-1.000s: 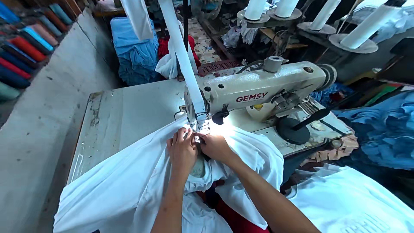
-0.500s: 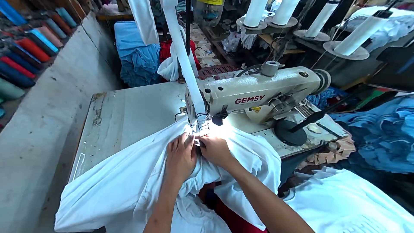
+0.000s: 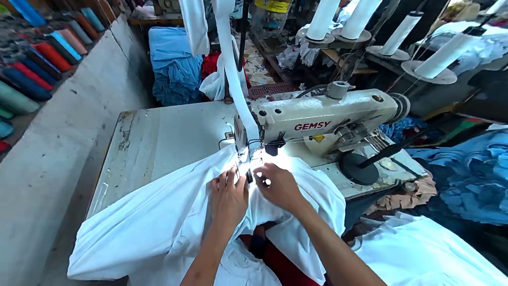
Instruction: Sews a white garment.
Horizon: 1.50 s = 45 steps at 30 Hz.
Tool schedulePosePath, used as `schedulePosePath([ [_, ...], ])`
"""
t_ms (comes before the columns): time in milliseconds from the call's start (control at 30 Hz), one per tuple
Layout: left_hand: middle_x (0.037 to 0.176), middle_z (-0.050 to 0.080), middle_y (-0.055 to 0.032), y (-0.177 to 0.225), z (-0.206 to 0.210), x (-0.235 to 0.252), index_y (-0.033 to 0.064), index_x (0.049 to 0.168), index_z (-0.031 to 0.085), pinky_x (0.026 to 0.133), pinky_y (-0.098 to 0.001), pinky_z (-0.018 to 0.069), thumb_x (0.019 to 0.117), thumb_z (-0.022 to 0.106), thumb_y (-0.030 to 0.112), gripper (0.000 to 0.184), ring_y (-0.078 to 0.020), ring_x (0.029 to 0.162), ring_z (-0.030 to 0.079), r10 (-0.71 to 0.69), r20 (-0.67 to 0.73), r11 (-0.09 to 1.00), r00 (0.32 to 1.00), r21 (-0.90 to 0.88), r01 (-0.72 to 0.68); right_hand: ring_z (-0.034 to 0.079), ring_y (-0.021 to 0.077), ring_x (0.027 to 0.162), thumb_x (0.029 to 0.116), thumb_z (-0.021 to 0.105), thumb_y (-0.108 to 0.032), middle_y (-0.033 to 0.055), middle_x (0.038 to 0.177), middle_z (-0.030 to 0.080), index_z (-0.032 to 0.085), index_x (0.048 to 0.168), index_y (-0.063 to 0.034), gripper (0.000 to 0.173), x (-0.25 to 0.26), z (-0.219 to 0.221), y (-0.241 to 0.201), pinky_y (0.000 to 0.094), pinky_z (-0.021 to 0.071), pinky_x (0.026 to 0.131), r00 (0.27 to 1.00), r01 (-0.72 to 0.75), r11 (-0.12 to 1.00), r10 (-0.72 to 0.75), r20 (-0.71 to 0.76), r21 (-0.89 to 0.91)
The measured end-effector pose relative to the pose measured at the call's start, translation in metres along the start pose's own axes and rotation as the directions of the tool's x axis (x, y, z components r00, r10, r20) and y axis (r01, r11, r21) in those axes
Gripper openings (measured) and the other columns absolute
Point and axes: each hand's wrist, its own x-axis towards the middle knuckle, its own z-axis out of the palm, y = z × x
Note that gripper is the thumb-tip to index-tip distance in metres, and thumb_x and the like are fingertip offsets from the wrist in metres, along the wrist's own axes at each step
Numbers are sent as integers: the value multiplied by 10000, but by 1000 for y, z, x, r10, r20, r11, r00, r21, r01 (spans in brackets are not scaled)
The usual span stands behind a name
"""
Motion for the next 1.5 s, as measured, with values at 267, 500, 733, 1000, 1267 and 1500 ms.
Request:
schedulePosePath([
  [267,1468,575,-65,4,3,-2,252,1243,721,1039,-598,377,1053,391,393,406,-346,1323,533,-23,-28,999,999,26,24,689,340,1024,927,663,-275,167,1219,666,767,1150,-203,256,-3,13,5,499,581,734,988,-140,985,132,-75,-100],
  [500,1486,549,-70,3,-3,2,227,1248,715,1035,-610,367,971,523,279,341,-351,1328,520,-31,24,999,999,15,31,689,371,1037,872,621,-263,137,1338,667,725,1280,-324,425,-8,41,-5,494,547,633,993,-34,966,4,-118,-255],
  [733,1488,535,-79,-3,-5,7,228,1205,714,1018,-609,368,1007,472,323,326,-351,1339,502,-15,46,1000,999,19,14,730,330,852,834,651,-244,141,1279,701,766,1183,-260,368,19,35,18,513,553,614,977,167,966,-189,-101,-198],
  [1000,1546,470,-102,1,-10,10,200,1282,683,1043,-649,338,1031,451,321,362,-372,1385,454,-48,141,998,989,-31,53,655,208,624,960,606,-314,66,913,687,769,1151,-197,277,-55,17,-5,412,537,495,988,92,992,-101,-114,-88],
  [1267,1561,468,-127,18,-7,9,156,1359,645,1091,-663,283,1043,405,369,450,-373,1416,441,-131,141,991,981,22,129,704,389,967,984,522,-173,187,1169,685,653,1237,-35,316,-9,-26,8,597,543,748,951,-250,942,282,128,-224],
  [1500,1588,425,-88,1,-17,10,257,1379,646,1094,-645,279,930,592,233,453,-360,1426,408,-64,231,998,971,-14,69,711,322,723,852,624,-175,133,1028,733,700,1310,-142,465,-6,39,-35,494,524,537,993,-114,968,107,-41,-223],
])
